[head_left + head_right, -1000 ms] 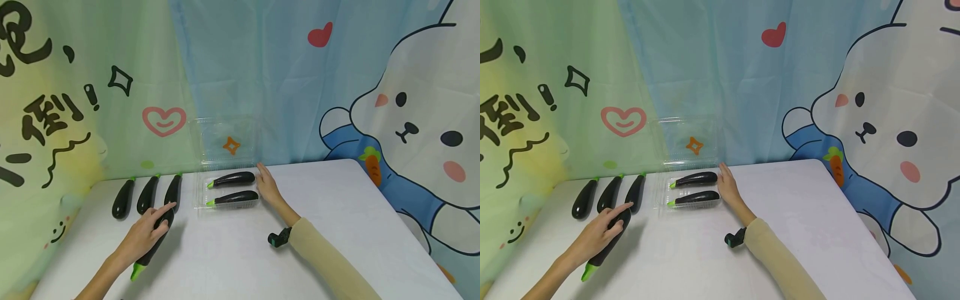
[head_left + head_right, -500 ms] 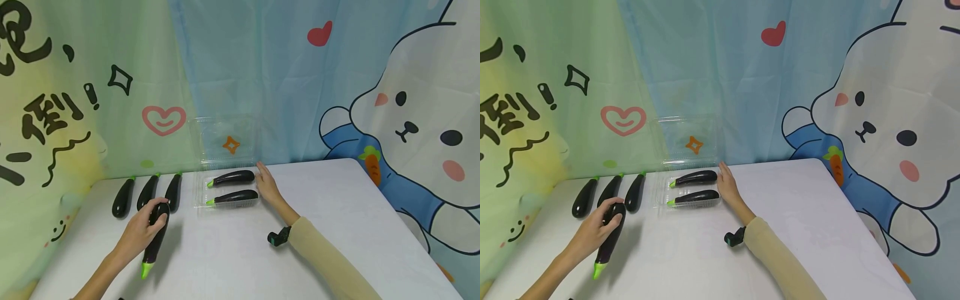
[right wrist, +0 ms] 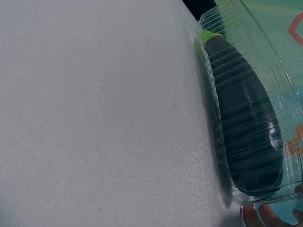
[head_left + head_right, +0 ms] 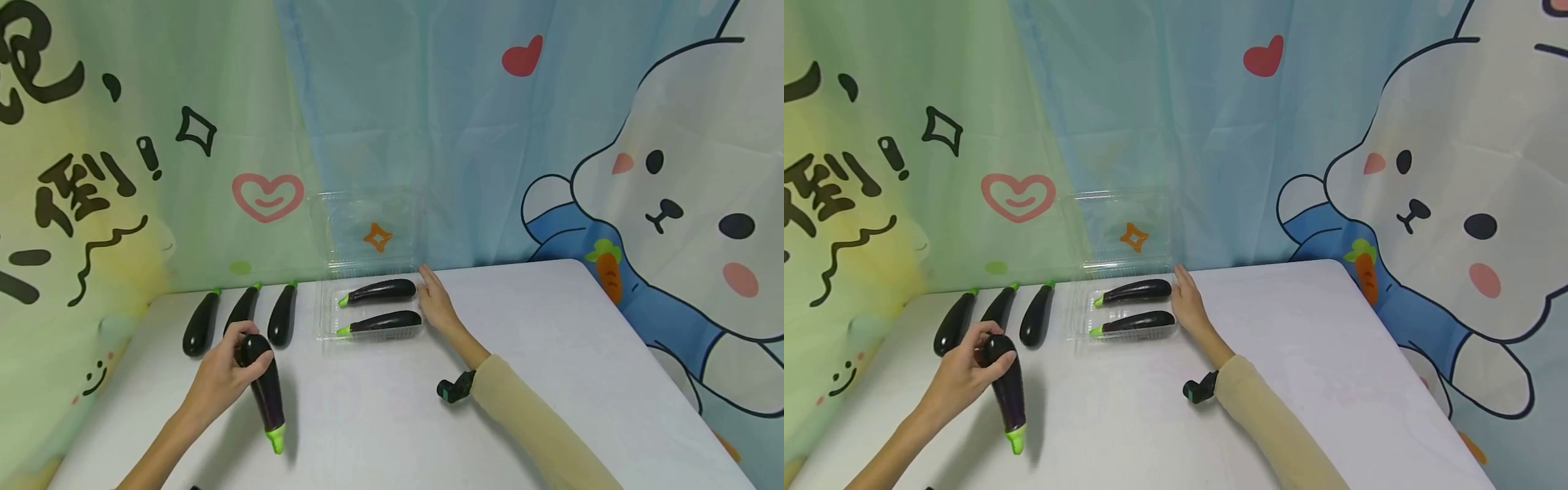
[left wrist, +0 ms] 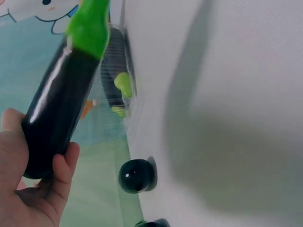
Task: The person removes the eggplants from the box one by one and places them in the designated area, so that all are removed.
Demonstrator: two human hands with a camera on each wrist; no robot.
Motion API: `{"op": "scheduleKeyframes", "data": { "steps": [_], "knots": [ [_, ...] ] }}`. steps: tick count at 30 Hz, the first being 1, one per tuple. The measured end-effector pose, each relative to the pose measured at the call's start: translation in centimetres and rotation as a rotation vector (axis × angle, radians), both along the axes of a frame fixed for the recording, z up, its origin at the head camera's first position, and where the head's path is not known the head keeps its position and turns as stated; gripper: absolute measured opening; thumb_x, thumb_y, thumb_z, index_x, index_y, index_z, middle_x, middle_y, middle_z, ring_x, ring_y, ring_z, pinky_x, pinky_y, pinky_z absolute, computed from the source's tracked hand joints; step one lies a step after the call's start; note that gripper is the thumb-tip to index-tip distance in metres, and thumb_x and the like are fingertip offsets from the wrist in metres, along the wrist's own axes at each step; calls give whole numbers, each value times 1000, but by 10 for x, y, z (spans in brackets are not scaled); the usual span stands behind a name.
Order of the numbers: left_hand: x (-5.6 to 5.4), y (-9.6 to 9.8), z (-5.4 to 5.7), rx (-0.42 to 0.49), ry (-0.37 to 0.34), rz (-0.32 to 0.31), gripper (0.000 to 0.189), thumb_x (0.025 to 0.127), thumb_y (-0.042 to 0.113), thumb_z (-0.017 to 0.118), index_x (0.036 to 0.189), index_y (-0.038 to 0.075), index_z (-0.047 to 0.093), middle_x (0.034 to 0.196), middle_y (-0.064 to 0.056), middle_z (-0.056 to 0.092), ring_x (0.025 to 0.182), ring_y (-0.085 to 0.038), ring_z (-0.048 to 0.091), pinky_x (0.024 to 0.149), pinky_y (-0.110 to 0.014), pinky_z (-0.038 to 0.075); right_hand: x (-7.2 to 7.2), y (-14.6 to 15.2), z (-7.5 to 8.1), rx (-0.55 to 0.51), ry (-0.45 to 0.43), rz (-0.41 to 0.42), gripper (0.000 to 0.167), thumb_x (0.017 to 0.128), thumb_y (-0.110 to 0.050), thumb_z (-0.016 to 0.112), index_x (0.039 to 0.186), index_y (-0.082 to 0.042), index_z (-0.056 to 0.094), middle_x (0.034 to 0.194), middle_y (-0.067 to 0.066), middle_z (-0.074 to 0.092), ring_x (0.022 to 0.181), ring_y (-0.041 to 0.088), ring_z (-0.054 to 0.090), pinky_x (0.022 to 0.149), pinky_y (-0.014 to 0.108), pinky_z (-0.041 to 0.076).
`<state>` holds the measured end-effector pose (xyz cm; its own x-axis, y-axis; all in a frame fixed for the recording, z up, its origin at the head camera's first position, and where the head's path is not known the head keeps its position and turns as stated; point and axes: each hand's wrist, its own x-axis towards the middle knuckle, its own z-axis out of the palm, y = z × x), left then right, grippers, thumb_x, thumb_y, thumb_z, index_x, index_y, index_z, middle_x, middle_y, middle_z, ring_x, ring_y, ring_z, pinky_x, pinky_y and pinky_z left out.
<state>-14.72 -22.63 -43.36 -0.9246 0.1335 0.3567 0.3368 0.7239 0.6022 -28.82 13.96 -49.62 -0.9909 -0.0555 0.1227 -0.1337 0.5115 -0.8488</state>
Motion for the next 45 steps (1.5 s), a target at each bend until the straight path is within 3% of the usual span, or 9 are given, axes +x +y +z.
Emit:
{"op": "scheduleKeyframes", "data": {
  "steps": [4,9,17,20,25,28,34,38,45],
  "knots": [
    [-1,1,-1,8,23,15,47,74,9,80,105,6,44,77,-6,57,56,-1,42,50,-22,37,0,0,0,5,5,6,49,103,-10,33,150,4,28,160,20,22,149,33,20,121,48,17],
    [-1,3,1,2,-17,3,53,71,14,84,95,7,37,67,-1,43,55,-2,39,47,-21,34,1,0,1,0,4,3,49,103,-9,34,149,5,29,159,21,23,146,33,27,121,48,18],
    [0,4,3,-42,79,-42,34,73,19,84,103,19,69,79,6,49,66,-2,35,55,-21,32,1,-1,2,-4,14,4,49,103,-9,34,149,5,29,159,21,24,147,33,25,121,48,19],
    [0,3,1,-15,88,-41,31,71,18,86,98,19,71,78,6,47,65,-2,34,55,-21,32,0,-1,2,-2,19,5,49,103,-9,34,149,5,29,159,21,23,148,34,22,121,48,18],
    [-1,0,-1,19,95,-27,36,66,16,89,96,17,69,89,5,58,78,5,45,67,-14,38,1,-1,1,3,23,7,48,103,-9,34,149,5,29,159,21,23,148,35,21,121,48,17],
    [0,-4,-1,12,79,-31,40,64,17,90,96,17,65,97,4,62,86,7,49,73,-12,41,1,-1,0,5,24,9,49,103,-8,34,149,5,28,159,21,23,148,36,21,121,49,17],
    [2,-6,3,30,-49,-57,48,68,20,88,98,12,51,94,-1,62,76,-3,53,62,-20,47,2,-1,2,-11,22,6,49,103,-8,34,149,5,29,159,21,23,145,34,28,121,49,18],
    [3,-4,4,52,-118,-59,45,74,21,85,95,12,46,98,-5,64,76,-3,57,60,-22,50,2,-1,2,-5,21,6,49,102,-7,34,149,5,29,159,22,23,148,34,23,121,49,17],
    [2,-2,1,25,-55,-113,36,79,17,80,112,16,65,97,1,59,81,-4,52,65,-21,46,0,0,0,2,24,4,49,102,-7,34,149,6,28,159,22,22,148,35,23,121,50,17]
  ]
}}
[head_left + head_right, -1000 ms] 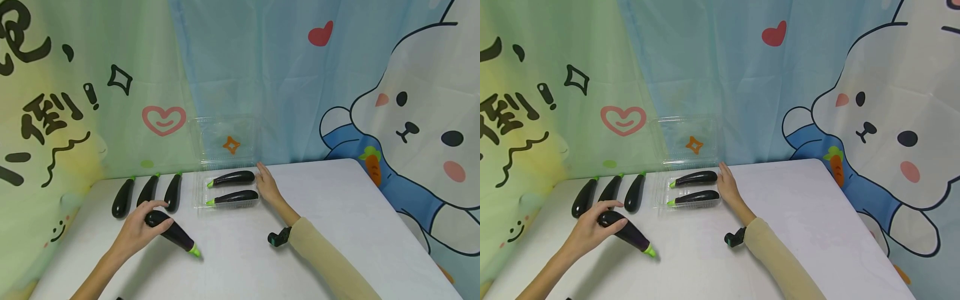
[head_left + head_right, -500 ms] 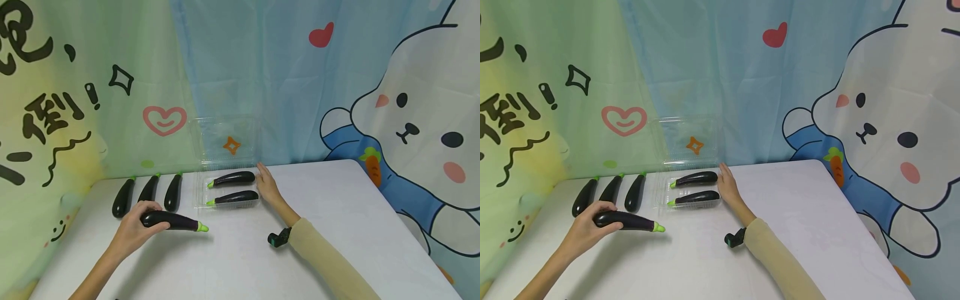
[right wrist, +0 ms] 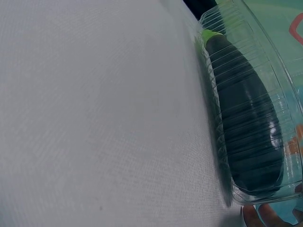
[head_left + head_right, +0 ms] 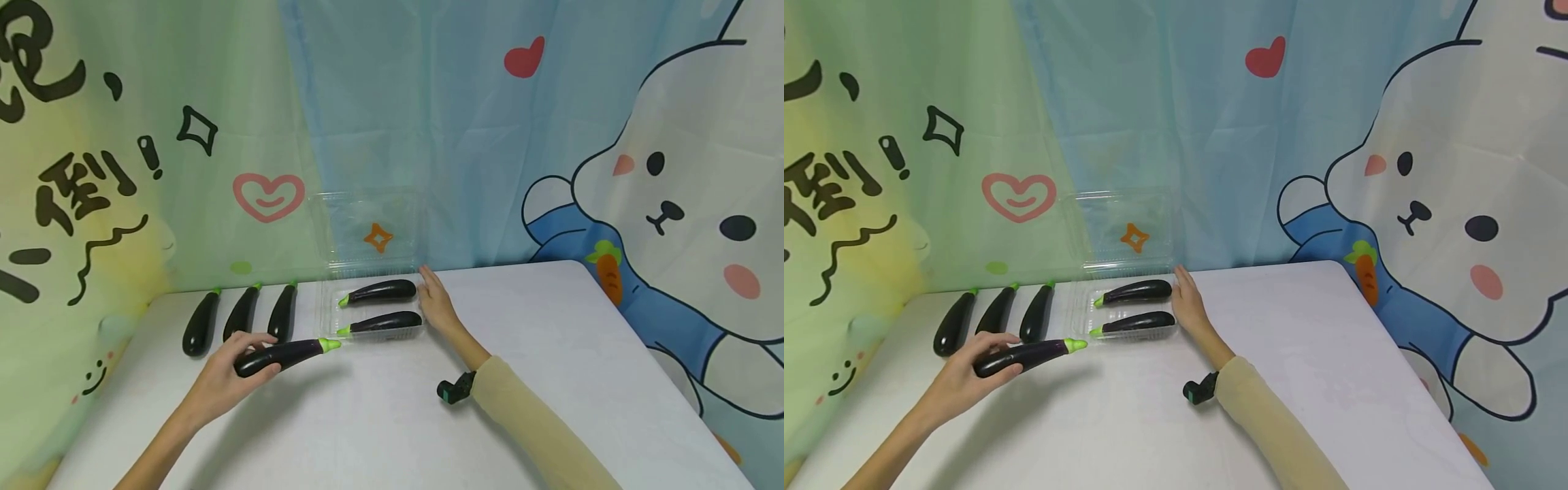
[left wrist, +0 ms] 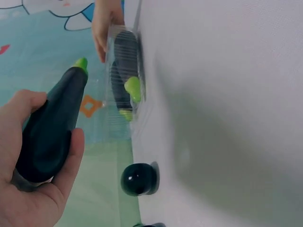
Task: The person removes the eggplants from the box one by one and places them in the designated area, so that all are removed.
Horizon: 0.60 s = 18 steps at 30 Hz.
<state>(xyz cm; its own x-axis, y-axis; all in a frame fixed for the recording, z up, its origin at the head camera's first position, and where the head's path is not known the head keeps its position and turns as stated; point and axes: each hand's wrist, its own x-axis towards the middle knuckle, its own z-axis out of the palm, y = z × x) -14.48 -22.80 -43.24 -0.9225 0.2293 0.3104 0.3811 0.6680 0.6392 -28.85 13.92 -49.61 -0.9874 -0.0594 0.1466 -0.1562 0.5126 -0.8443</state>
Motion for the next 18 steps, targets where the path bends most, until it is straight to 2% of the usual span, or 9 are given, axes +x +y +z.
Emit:
{"op": "scheduleKeyframes", "data": {
  "steps": [5,8,11,14,16,18],
  "knots": [
    [2,3,0,-55,-59,8,37,87,27,72,123,19,67,105,-1,55,92,-15,49,68,-22,44,1,-1,2,-14,-9,-3,48,104,-10,33,150,3,29,160,19,23,146,31,27,121,47,18],
    [2,4,1,-60,-81,24,35,91,29,68,124,18,66,110,-4,59,93,-17,52,68,-23,46,1,-1,2,-11,-9,0,48,104,-10,33,150,3,29,160,19,22,149,31,22,121,47,17],
    [3,4,2,-59,-102,56,37,93,31,65,126,16,63,114,-10,66,87,-16,56,65,-23,47,2,0,2,-6,-9,4,48,103,-9,33,150,4,29,160,20,22,149,32,20,121,48,17],
    [4,4,3,-58,-127,82,40,92,32,66,128,15,61,110,-15,69,77,-13,56,59,-23,46,2,0,2,-4,-9,6,49,103,-8,33,150,4,28,160,21,22,149,33,21,121,48,17],
    [4,4,3,-44,-139,82,40,90,30,69,126,15,62,104,-15,70,71,-10,56,56,-23,46,2,-1,2,-6,-10,6,49,103,-9,33,150,4,28,160,20,22,148,32,23,121,48,17],
    [3,5,2,-24,-138,67,38,88,24,71,124,15,61,106,-14,69,72,-7,59,56,-23,48,2,-1,3,-8,-8,6,49,103,-9,33,150,4,28,160,20,22,148,32,22,121,48,17]
  ]
}}
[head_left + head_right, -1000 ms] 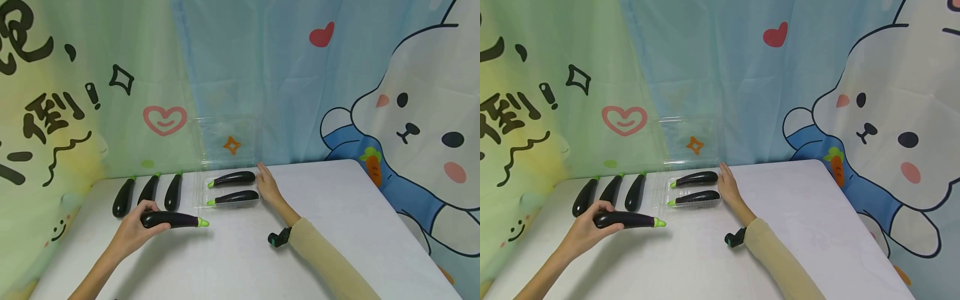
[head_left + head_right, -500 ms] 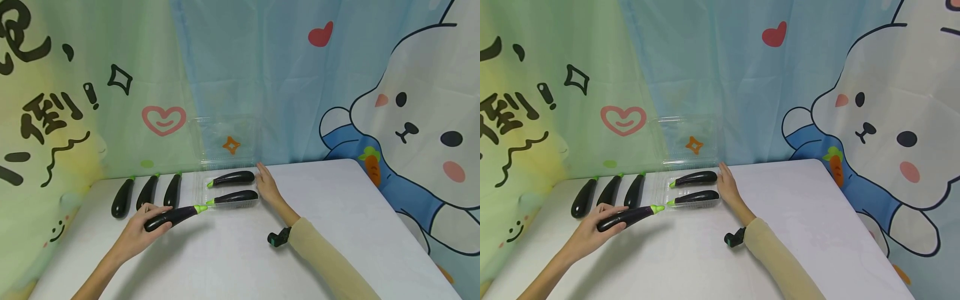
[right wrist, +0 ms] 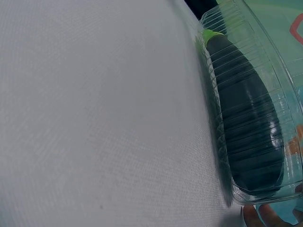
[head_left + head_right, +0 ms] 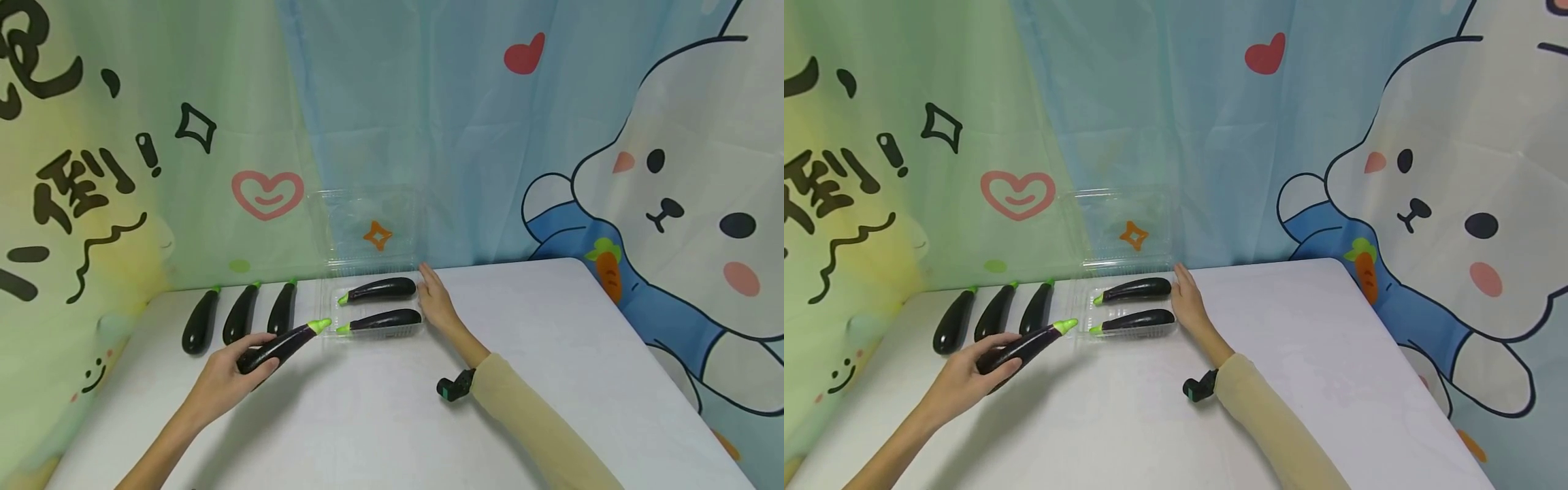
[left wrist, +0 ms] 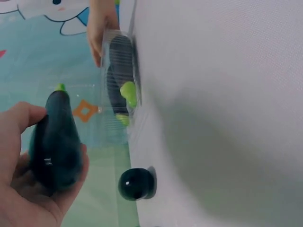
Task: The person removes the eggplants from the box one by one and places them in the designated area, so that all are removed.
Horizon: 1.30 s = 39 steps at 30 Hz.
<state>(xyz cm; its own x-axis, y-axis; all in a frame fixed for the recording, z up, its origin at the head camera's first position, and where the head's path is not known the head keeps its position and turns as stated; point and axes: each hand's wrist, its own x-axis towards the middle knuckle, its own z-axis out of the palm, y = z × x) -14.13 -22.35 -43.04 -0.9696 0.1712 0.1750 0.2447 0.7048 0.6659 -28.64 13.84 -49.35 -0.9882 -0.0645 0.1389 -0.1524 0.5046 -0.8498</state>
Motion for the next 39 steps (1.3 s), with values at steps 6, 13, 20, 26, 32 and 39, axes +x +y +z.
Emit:
{"op": "scheduleKeyframes", "data": {
  "steps": [6,13,20,26,32,39],
  "knots": [
    [-1,0,-5,28,74,-33,46,85,5,68,129,16,59,112,-8,64,84,-7,60,61,-23,50,1,0,1,5,-5,2,49,103,-8,32,150,4,27,160,21,21,149,33,21,121,49,17],
    [4,3,-6,-16,59,-4,54,88,6,59,138,25,55,112,-6,56,89,-20,50,63,-23,44,3,-1,3,-5,-3,-5,49,103,-8,33,150,5,28,159,21,22,147,34,25,121,48,18],
    [4,4,-10,-38,133,-5,44,90,19,69,132,25,61,106,-2,60,85,-13,50,65,-22,43,1,0,1,6,3,-5,49,103,-7,33,149,6,28,159,22,23,149,36,19,121,49,17],
    [7,5,-14,-71,186,14,41,90,23,70,130,22,63,101,-1,60,80,-10,49,63,-22,42,1,0,2,0,-2,-1,49,103,-8,33,150,5,28,159,21,23,149,35,19,121,49,17],
    [13,7,-15,-121,176,37,39,92,24,67,130,22,61,104,-1,58,77,-10,50,60,-22,41,2,0,2,4,-13,0,49,103,-8,33,150,4,28,160,21,22,149,34,19,121,48,17],
    [14,4,-15,-59,124,29,38,90,17,67,128,15,63,114,-11,69,78,-10,55,62,-22,46,2,-1,2,4,4,-3,48,103,-8,33,149,6,29,159,22,23,149,36,20,121,48,16]
  ]
}}
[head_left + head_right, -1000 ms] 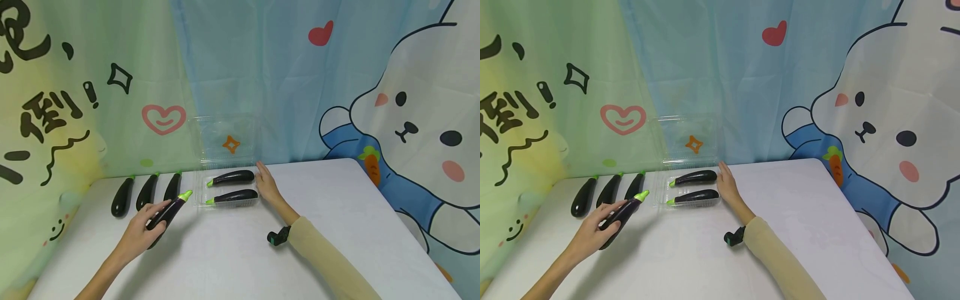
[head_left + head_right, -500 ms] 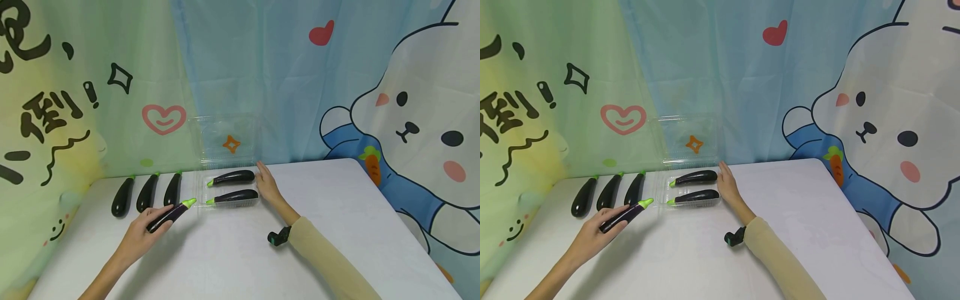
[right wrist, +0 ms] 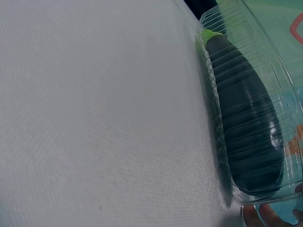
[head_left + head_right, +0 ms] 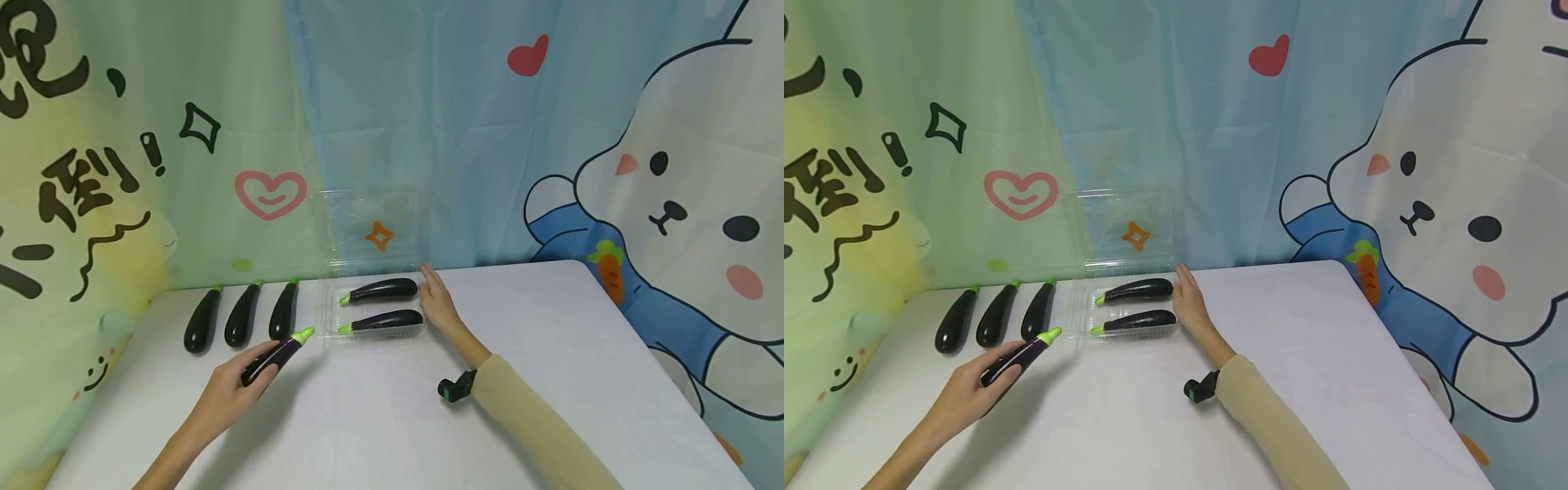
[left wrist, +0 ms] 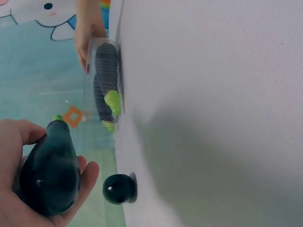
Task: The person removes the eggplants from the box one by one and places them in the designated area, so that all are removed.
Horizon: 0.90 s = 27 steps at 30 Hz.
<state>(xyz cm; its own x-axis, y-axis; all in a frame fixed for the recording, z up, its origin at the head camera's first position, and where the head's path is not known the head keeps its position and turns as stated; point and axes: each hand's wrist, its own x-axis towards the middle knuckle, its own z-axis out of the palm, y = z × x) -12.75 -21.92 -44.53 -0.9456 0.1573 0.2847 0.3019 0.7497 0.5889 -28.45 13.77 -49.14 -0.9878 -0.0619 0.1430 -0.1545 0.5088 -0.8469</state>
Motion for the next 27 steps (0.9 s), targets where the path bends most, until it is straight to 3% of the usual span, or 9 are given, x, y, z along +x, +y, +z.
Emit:
{"op": "scheduleKeyframes", "data": {
  "steps": [2,8,11,15,20,27],
  "knots": [
    [0,-1,-1,22,-16,1,37,90,16,67,127,14,63,110,-13,70,73,-8,55,57,-22,46,0,0,0,0,2,1,48,103,-7,33,149,6,29,159,22,23,149,37,20,121,48,16],
    [1,-1,-4,-2,85,-20,42,85,7,71,125,17,64,108,-8,69,79,-6,53,61,-22,44,0,0,-1,2,-3,0,49,103,-8,33,149,5,29,159,21,23,149,35,20,121,48,16],
    [4,-1,-5,-28,81,3,43,85,10,72,126,20,65,102,-4,67,78,-7,51,61,-21,42,0,0,0,-6,-5,2,48,103,-9,33,149,4,29,159,20,23,149,34,20,121,47,16],
    [9,1,-7,-32,-12,47,40,90,19,68,130,23,63,96,-2,61,75,-9,45,60,-22,37,0,0,2,-1,-10,5,49,103,-9,33,150,4,28,160,20,22,149,33,20,121,48,17],
    [11,-1,-8,-9,-173,122,41,96,24,59,137,21,57,100,-7,59,76,-11,45,61,-23,37,0,0,2,6,-6,2,49,103,-7,34,149,5,28,159,22,22,149,35,20,121,49,17],
    [14,-2,-9,-67,-326,192,40,96,27,57,135,18,55,103,-11,58,79,-15,51,63,-27,38,-1,0,1,-4,-11,-2,49,103,-8,34,150,5,28,159,21,23,144,35,29,120,48,20]
  ]
}}
